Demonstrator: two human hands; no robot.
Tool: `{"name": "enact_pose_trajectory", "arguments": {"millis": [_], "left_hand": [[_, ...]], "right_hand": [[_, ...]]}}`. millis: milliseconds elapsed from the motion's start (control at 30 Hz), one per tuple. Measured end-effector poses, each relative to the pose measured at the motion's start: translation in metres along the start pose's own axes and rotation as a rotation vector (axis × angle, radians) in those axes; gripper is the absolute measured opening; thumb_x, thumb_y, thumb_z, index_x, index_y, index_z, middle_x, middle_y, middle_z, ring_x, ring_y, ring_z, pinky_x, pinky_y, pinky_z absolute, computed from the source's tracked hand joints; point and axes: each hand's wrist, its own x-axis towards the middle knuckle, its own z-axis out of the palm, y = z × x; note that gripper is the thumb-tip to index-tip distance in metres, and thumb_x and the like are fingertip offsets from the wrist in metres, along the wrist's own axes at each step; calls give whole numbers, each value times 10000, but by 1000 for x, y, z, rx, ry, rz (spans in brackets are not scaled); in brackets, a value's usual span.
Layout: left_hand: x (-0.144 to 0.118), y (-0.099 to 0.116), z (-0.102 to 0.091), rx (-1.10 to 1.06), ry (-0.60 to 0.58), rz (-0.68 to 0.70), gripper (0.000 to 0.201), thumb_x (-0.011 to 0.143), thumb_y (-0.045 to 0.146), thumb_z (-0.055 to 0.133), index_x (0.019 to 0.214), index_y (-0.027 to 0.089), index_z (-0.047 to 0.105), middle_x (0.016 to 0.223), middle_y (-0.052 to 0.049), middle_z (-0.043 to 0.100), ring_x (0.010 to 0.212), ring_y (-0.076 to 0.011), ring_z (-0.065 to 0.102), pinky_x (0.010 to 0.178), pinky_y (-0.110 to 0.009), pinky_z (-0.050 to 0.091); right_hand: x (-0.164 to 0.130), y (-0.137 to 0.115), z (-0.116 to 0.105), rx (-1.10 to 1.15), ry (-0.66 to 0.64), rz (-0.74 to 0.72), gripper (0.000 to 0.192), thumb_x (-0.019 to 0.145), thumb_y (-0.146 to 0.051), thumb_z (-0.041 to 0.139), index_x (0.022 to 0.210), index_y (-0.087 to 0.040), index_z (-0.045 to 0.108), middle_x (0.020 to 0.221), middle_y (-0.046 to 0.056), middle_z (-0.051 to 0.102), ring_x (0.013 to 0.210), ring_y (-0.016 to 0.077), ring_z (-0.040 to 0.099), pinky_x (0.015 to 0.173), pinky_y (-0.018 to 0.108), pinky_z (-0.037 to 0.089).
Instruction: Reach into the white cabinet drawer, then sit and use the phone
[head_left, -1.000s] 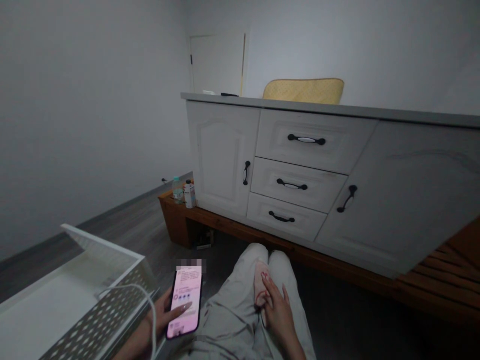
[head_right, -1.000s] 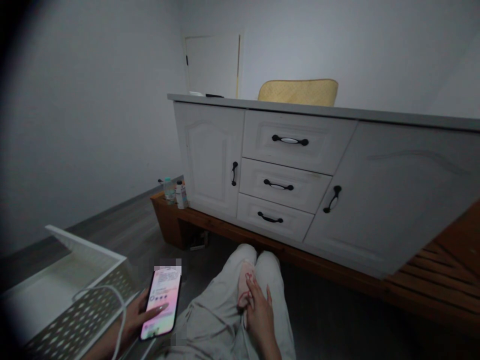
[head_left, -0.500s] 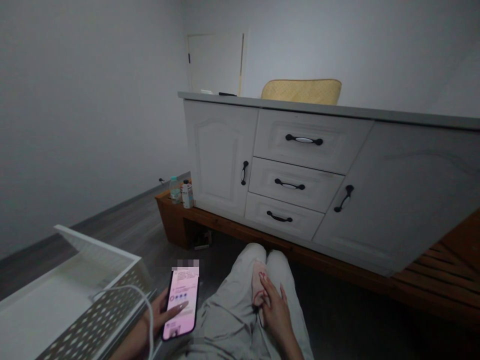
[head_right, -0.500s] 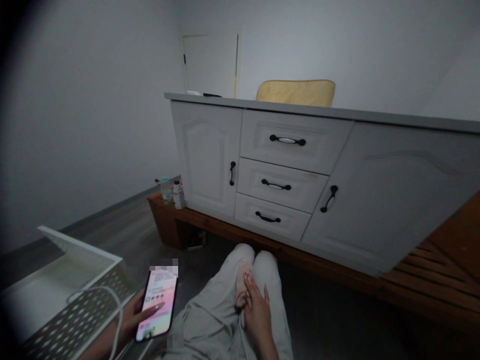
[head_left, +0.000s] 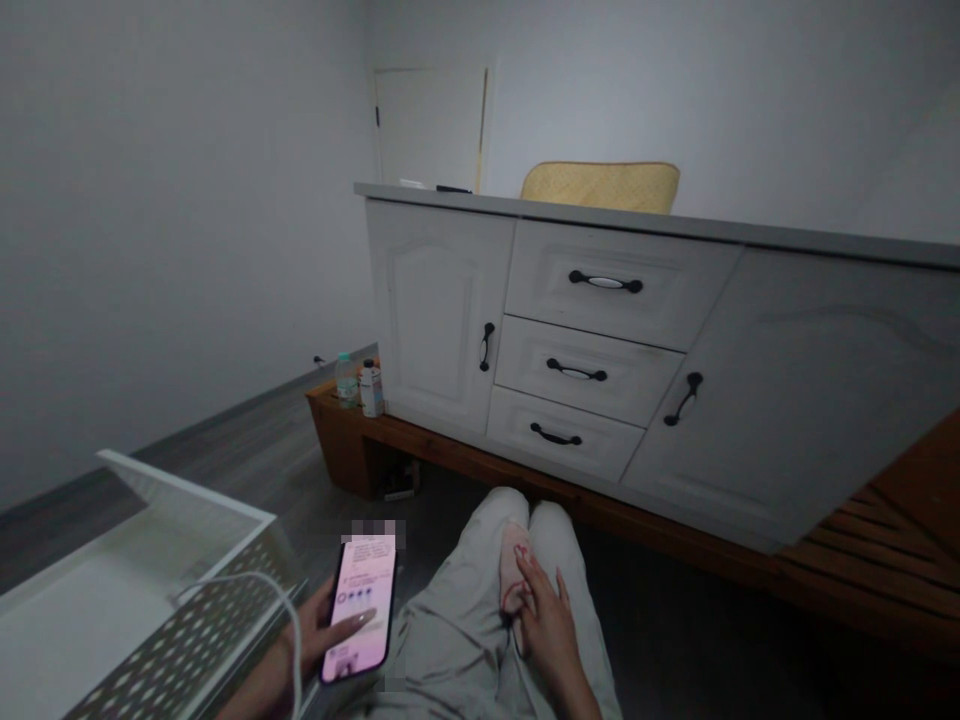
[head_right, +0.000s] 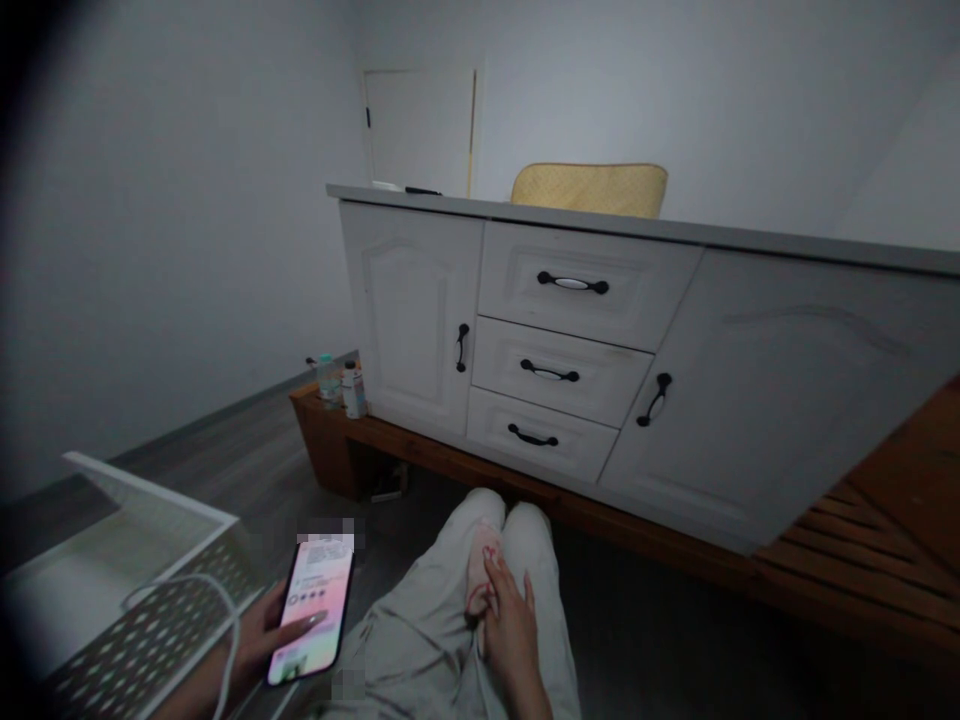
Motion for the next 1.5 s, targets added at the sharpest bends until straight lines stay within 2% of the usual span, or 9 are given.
{"name": "enact_pose_trajectory", "arguments": {"millis": [133,300,400,633,867,1167,1500], "left_hand": [[0,5,-2,40,-50,-10,567,572,315,884,1078,208,652,1009,-103,796,971,-374,719,834,-473,606],[2,2,-6,71,-41,7,751,469,276,932,1153,216,629,1041,-114,791,1076,-416,682,941,-539,573],[-1,6,-4,57,-62,15,765,475,237,928,1178,214,628,1026,-113,791,1086,-412,679,997,-564,539],[-10,21,4,-28,-57,-35,760,470,247,926,1181,215,660,1102,-130,779,1179,-434,624,999,-553,544],[-10,21,5,-60,-36,-69,683,443,248,927,1084,201,697,1059,-131,792,1184,-446,616,967,-542,564],[-12,24,6,14,-70,-33,503,601,277,873,1048,224,649,1030,-93,796,1063,-384,696,905,-485,595],[-10,15,0,57,-86,-26,716,669,310,836,1299,187,520,1218,-133,731,1123,-363,670,926,-447,591]], "right_hand": [[1,-1,1,-37,-4,17,604,844,-165,333,1432,-272,416,1535,14,433,1435,165,374,1251,532,112],[1,-1,1,-68,-27,12,635,817,-158,345,1439,-272,404,1543,-4,418,1450,159,344,1255,524,96],[0,-2,0,-80,-23,8,587,858,-188,313,1428,-278,422,1536,-4,431,1448,157,349,1254,525,104],[0,-5,-4,-112,-22,-9,541,860,-190,336,1359,-305,512,1517,11,463,1438,161,368,1251,527,121],[-1,-4,-4,-109,-8,-7,548,821,-142,360,1308,-290,565,1487,39,505,1428,179,388,1244,541,147],[-2,-6,-5,-93,-2,-16,533,809,-129,371,1272,-283,585,1471,58,524,1426,184,390,1237,551,153],[-2,-5,-5,-77,3,-25,492,832,-144,368,1246,-273,601,1438,60,559,1417,195,407,1238,558,146]]}}
